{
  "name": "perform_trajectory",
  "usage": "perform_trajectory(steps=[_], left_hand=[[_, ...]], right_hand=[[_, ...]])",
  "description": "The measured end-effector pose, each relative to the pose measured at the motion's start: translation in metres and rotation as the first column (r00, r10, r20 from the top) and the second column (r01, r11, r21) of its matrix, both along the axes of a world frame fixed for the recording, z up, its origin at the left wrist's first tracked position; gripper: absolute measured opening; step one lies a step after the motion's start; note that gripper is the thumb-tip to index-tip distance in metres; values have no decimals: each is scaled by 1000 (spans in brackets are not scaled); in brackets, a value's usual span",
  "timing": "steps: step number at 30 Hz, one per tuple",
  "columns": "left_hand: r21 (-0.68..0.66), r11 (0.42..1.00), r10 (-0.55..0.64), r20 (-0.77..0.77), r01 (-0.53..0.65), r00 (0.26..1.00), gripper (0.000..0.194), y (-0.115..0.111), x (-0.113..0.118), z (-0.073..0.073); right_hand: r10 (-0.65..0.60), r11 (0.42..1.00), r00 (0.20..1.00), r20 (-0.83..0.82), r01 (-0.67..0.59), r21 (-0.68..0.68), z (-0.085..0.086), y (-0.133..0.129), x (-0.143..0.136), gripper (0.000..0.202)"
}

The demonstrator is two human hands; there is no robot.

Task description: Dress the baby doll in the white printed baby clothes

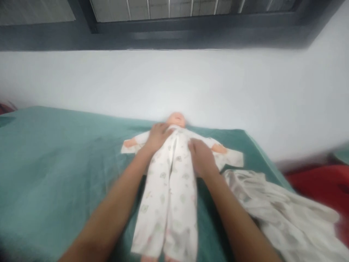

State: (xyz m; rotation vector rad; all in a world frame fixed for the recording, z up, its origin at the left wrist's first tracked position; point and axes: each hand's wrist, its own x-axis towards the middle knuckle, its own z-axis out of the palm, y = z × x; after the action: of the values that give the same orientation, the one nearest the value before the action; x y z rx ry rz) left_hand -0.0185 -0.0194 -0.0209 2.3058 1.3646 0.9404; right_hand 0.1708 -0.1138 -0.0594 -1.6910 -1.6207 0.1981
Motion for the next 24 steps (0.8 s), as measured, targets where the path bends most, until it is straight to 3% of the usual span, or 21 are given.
perform_trajectory(steps=[2,6,10,14,16,20,24], left_hand=[[-37,999,-8,12,9,1000,40,2,0,0],[-81,996,-27,98,35,995,32,0,-8,-1],[-100,994,-32,116,44,993,21,-3,-12,0],[-35,996,-75,119,80,990,16,-8,-9,6],[-4,990,-138,227,142,964,12,-12,-8,10],[17,961,-251,483,277,839,13,-23,-7,16],[12,964,-229,539,265,811,19,-31,-6,16]], right_hand=[[17,998,999,-50,-14,59,10,11,-9,46],[174,983,970,-170,-162,81,27,35,-31,47],[243,970,947,-212,-239,41,26,44,-38,53],[299,954,931,-210,-296,51,22,41,-32,48],[308,951,927,-214,-293,100,23,40,-31,45],[305,935,936,-176,-260,240,29,36,-36,36],[249,952,944,-215,-197,236,34,28,-40,26]])
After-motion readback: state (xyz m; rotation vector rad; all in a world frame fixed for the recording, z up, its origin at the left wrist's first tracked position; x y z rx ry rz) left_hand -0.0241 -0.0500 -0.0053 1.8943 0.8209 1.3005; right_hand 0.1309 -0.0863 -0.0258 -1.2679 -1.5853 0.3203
